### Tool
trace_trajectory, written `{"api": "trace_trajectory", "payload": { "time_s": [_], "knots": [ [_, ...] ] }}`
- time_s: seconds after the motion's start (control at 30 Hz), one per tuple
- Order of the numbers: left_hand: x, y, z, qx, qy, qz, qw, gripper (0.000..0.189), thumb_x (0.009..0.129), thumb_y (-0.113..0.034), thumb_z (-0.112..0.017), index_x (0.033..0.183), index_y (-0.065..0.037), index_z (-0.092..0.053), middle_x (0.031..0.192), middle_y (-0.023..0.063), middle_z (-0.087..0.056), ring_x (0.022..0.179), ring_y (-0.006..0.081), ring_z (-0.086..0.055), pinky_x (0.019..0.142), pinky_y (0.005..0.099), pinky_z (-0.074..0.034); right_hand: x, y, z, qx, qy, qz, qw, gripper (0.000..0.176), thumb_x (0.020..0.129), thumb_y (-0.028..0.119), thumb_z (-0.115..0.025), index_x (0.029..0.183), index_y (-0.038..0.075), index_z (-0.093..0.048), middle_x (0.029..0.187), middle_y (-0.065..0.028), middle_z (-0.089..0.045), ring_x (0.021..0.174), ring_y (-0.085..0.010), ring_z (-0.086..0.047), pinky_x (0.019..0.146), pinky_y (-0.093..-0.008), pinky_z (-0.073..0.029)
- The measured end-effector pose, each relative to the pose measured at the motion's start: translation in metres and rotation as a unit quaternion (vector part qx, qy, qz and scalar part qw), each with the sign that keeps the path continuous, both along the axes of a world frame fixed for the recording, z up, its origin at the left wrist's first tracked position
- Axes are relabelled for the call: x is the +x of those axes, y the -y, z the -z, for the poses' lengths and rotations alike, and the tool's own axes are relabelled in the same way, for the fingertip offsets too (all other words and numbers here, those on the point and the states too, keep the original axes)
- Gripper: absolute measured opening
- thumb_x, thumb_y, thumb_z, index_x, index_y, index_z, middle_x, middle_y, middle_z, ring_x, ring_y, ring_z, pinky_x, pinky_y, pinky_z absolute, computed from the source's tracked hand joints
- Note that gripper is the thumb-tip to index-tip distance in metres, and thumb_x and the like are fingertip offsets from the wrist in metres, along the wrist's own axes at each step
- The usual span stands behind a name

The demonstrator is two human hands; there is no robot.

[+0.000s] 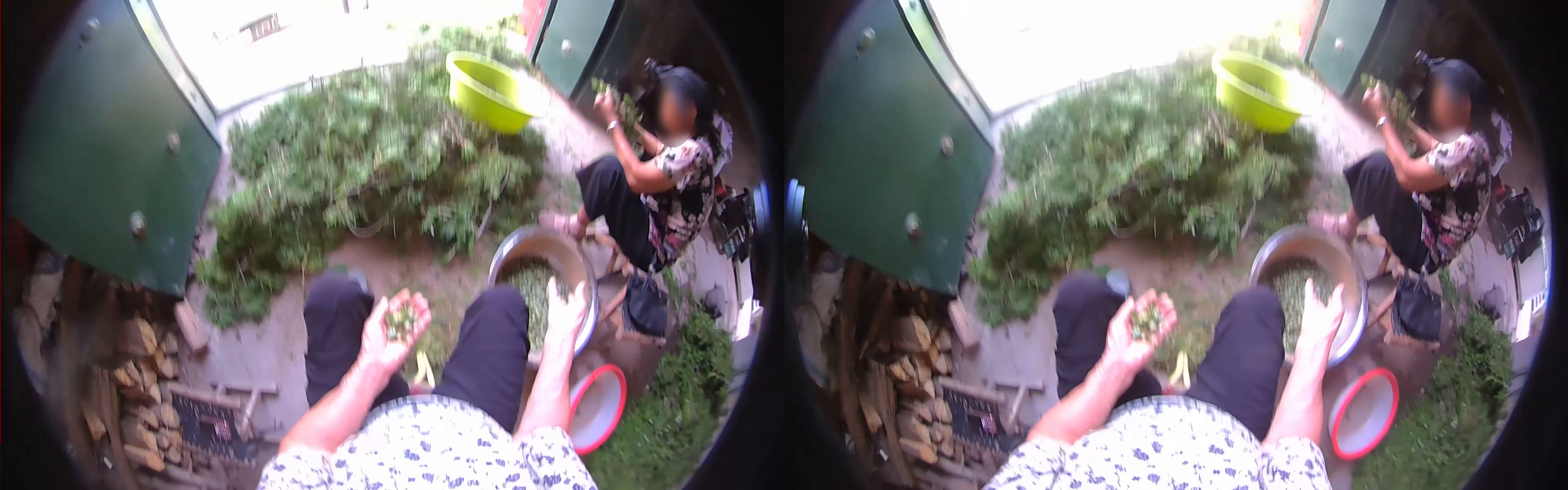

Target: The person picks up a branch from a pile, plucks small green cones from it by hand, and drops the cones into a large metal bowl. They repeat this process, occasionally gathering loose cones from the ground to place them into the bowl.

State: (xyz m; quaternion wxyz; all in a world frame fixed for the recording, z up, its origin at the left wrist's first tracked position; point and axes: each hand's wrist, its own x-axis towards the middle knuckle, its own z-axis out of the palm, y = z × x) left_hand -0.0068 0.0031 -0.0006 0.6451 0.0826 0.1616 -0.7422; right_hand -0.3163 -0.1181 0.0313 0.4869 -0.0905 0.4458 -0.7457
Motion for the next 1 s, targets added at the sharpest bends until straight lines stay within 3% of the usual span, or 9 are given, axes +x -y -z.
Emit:
{"api": "trace_trajectory", "payload": {
  "time_s": [0.07, 0.13, 0.2, 0.27, 0.47, 0.67, 0.8, 0.93, 1.0],
  "knots": [
    [0.000, 0.002, -0.017, 0.047, 0.060, -0.021, 0.997, 0.039, 0.096, -0.032, -0.040, 0.117, 0.000, -0.050, 0.120, 0.0208, -0.052, 0.114, 0.0345, -0.050, 0.099, 0.0502, -0.041, -0.052, 0.006, 0.055, -0.004, -0.232, -0.096, 0.968, 0.048, 0.095, 0.024, -0.048, 0.129, -0.008, -0.037, 0.138, -0.0232, -0.027, 0.126, -0.0360, -0.027, 0.104, -0.0517, -0.035],
    [0.003, 0.000, -0.014, 0.031, 0.060, -0.027, 0.997, 0.039, 0.097, -0.031, -0.037, 0.118, 0.000, -0.049, 0.124, 0.0208, -0.050, 0.117, 0.0345, -0.048, 0.101, 0.0498, -0.039, -0.063, 0.008, 0.056, -0.014, 0.031, -0.011, 0.999, 0.039, 0.095, 0.021, -0.048, 0.125, -0.003, -0.043, 0.129, -0.0208, -0.039, 0.121, -0.0358, -0.035, 0.101, -0.0512, -0.038],
    [0.002, 0.000, -0.021, 0.037, 0.052, -0.035, 0.997, 0.038, 0.098, -0.031, -0.035, 0.116, -0.001, -0.050, 0.120, 0.0196, -0.052, 0.115, 0.0337, -0.049, 0.100, 0.0489, -0.041, -0.046, 0.006, 0.037, 0.110, 0.108, 0.092, 0.984, 0.033, 0.094, 0.017, -0.047, 0.120, -0.003, -0.046, 0.122, -0.0211, -0.044, 0.115, -0.0342, -0.043, 0.100, -0.0497, -0.040],
    [0.002, 0.001, -0.019, 0.020, 0.046, -0.030, 0.998, 0.039, 0.098, -0.032, -0.035, 0.118, -0.001, -0.049, 0.123, 0.0198, -0.050, 0.117, 0.0337, -0.048, 0.101, 0.0487, -0.039, -0.044, 0.004, 0.052, 0.060, 0.118, -0.005, 0.991, 0.028, 0.093, 0.012, -0.048, 0.116, -0.003, -0.047, 0.106, -0.0186, -0.053, 0.101, -0.0310, -0.053, 0.093, -0.0460, -0.046],
    [0.001, 0.004, -0.023, -0.002, 0.047, -0.021, 0.999, 0.045, 0.097, -0.035, -0.034, 0.125, -0.001, -0.043, 0.130, 0.0196, -0.045, 0.123, 0.0337, -0.042, 0.104, 0.0488, -0.035, 0.117, -0.048, -0.028, -0.030, -0.297, -0.336, 0.893, 0.013, 0.086, 0.006, -0.061, 0.098, 0.002, -0.062, 0.078, -0.0039, -0.060, 0.064, -0.0090, -0.058, 0.057, -0.0201, -0.048],
    [0.003, -0.002, -0.019, -0.015, 0.097, 0.010, 0.995, 0.051, 0.097, -0.041, -0.031, 0.129, -0.003, -0.043, 0.131, 0.0166, -0.047, 0.120, 0.0269, -0.047, 0.099, 0.0424, -0.039, 0.176, -0.068, -0.017, -0.213, -0.527, -0.405, 0.716, 0.022, 0.073, -0.002, -0.067, 0.095, 0.001, -0.065, 0.083, -0.0090, -0.060, 0.077, -0.0200, -0.060, 0.069, -0.0279, -0.048],
    [0.003, -0.003, -0.012, -0.002, 0.094, 0.023, 0.995, 0.050, 0.097, -0.042, -0.033, 0.127, -0.004, -0.045, 0.133, 0.0165, -0.046, 0.117, 0.0265, -0.049, 0.098, 0.0407, -0.039, 0.179, -0.070, -0.003, -0.217, -0.574, -0.408, 0.676, 0.022, 0.072, 0.003, -0.068, 0.093, 0.002, -0.063, 0.081, -0.0127, -0.059, 0.077, -0.0283, -0.059, 0.070, -0.0347, -0.048],
    [0.003, -0.002, -0.010, 0.017, 0.078, 0.015, 0.997, 0.049, 0.097, -0.039, -0.032, 0.126, -0.003, -0.046, 0.131, 0.0181, -0.047, 0.116, 0.0286, -0.050, 0.098, 0.0428, -0.040, 0.182, -0.071, 0.000, -0.228, -0.583, -0.377, 0.683, 0.016, 0.073, 0.004, -0.068, 0.087, 0.000, -0.062, 0.079, -0.0093, -0.061, 0.073, -0.0232, -0.059, 0.068, -0.0320, -0.049],
    [0.004, 0.001, -0.018, 0.045, 0.095, -0.008, 0.994, 0.049, 0.097, -0.040, -0.032, 0.125, -0.002, -0.046, 0.129, 0.0186, -0.049, 0.115, 0.0299, -0.051, 0.097, 0.0467, -0.041, 0.183, -0.075, -0.006, -0.094, -0.336, -0.432, 0.832, 0.014, 0.078, 0.002, -0.063, 0.091, 0.000, -0.059, 0.078, -0.0058, -0.061, 0.071, -0.0179, -0.059, 0.064, -0.0288, -0.050]
  ]
}}
